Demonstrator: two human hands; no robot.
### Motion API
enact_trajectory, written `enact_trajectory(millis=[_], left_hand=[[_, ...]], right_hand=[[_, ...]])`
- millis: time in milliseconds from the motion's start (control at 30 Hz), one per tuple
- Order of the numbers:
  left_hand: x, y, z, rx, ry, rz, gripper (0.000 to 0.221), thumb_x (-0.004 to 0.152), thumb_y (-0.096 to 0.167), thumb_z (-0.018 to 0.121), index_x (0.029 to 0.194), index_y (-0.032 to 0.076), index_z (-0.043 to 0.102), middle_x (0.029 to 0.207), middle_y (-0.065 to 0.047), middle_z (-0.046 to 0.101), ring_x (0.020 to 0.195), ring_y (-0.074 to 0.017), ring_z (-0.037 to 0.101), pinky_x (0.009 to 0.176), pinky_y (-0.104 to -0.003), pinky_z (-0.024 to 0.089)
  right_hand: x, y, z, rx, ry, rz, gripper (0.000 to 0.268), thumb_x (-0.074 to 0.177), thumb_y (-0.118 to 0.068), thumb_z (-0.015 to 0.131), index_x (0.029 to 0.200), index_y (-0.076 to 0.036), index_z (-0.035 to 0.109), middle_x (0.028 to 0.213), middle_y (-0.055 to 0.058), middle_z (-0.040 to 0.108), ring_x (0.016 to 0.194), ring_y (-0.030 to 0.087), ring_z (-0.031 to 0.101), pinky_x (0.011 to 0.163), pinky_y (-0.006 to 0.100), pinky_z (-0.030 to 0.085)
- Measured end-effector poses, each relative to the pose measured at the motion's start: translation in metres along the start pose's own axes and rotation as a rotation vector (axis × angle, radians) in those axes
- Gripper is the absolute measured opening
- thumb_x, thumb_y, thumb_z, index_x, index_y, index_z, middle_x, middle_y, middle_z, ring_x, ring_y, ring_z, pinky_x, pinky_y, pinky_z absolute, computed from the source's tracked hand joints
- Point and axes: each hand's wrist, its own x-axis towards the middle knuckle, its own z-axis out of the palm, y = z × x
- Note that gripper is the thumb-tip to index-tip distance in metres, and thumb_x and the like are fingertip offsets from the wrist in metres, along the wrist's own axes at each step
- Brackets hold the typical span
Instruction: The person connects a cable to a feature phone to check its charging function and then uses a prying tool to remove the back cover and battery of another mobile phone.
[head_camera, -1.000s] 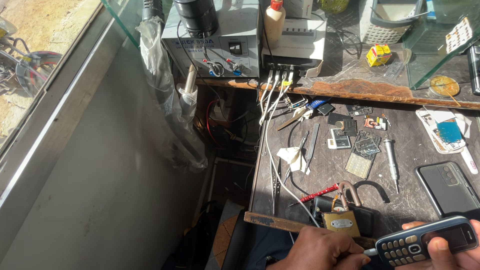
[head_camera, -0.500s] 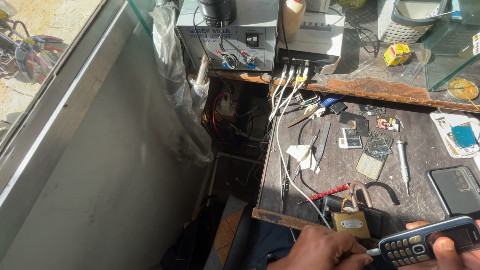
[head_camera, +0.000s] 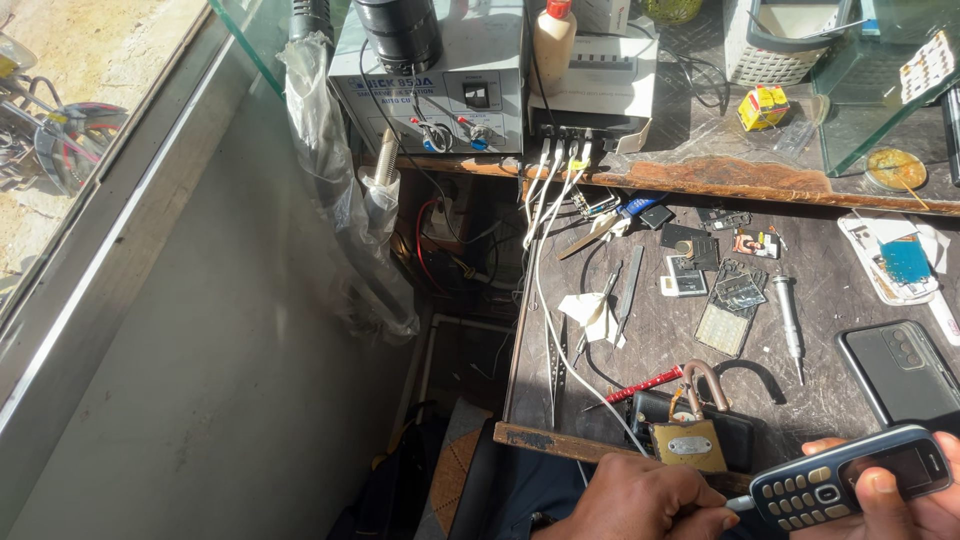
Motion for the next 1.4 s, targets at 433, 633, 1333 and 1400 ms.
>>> enact_trajectory(millis=[433, 633, 1333, 1400], left_hand=[[0.012, 0.044, -0.03, 0.196, -0.027, 0.017, 0.033, 0.087, 0.015, 0.081, 0.111, -0.005, 0.071, 0.078, -0.021, 0.072, 0.075, -0.0364, 0.074, 0.068, -0.045, 0.059], [0.01, 0.04, -0.024, 0.265, 0.165, 0.039, 0.024, 0.091, 0.014, 0.083, 0.109, 0.0, 0.073, 0.086, -0.016, 0.074, 0.078, -0.0324, 0.076, 0.068, -0.041, 0.06], [0.011, 0.027, -0.012, 0.378, 0.291, 0.274, 0.021, 0.083, 0.002, 0.086, 0.1, -0.001, 0.074, 0.08, -0.011, 0.072, 0.071, -0.0245, 0.076, 0.062, -0.034, 0.06], [0.011, 0.027, -0.012, 0.376, 0.284, 0.27, 0.021, 0.083, 0.002, 0.086, 0.1, -0.001, 0.074, 0.081, -0.011, 0.072, 0.072, -0.0248, 0.076, 0.062, -0.034, 0.06]], right_hand=[[-0.029, -0.027, 0.052, 0.238, 0.093, -0.169, 0.052, 0.11, -0.008, 0.067, 0.149, -0.006, 0.033, 0.108, 0.015, 0.058, 0.092, 0.023, 0.071, 0.085, 0.039, 0.063], [-0.037, -0.039, 0.077, 0.243, -0.004, -0.178, 0.067, 0.1, 0.001, 0.061, 0.157, 0.0, 0.026, 0.116, 0.025, 0.065, 0.103, 0.028, 0.071, 0.101, 0.042, 0.058], [-0.035, -0.045, 0.063, 0.299, -0.134, 0.039, 0.078, 0.091, 0.012, 0.051, 0.16, 0.001, 0.017, 0.125, 0.03, 0.063, 0.118, 0.031, 0.067, 0.103, 0.045, 0.056], [-0.032, -0.04, 0.062, 0.338, -0.185, -0.029, 0.076, 0.093, 0.012, 0.05, 0.16, 0.002, 0.016, 0.126, 0.029, 0.062, 0.119, 0.031, 0.067, 0.105, 0.045, 0.055]])
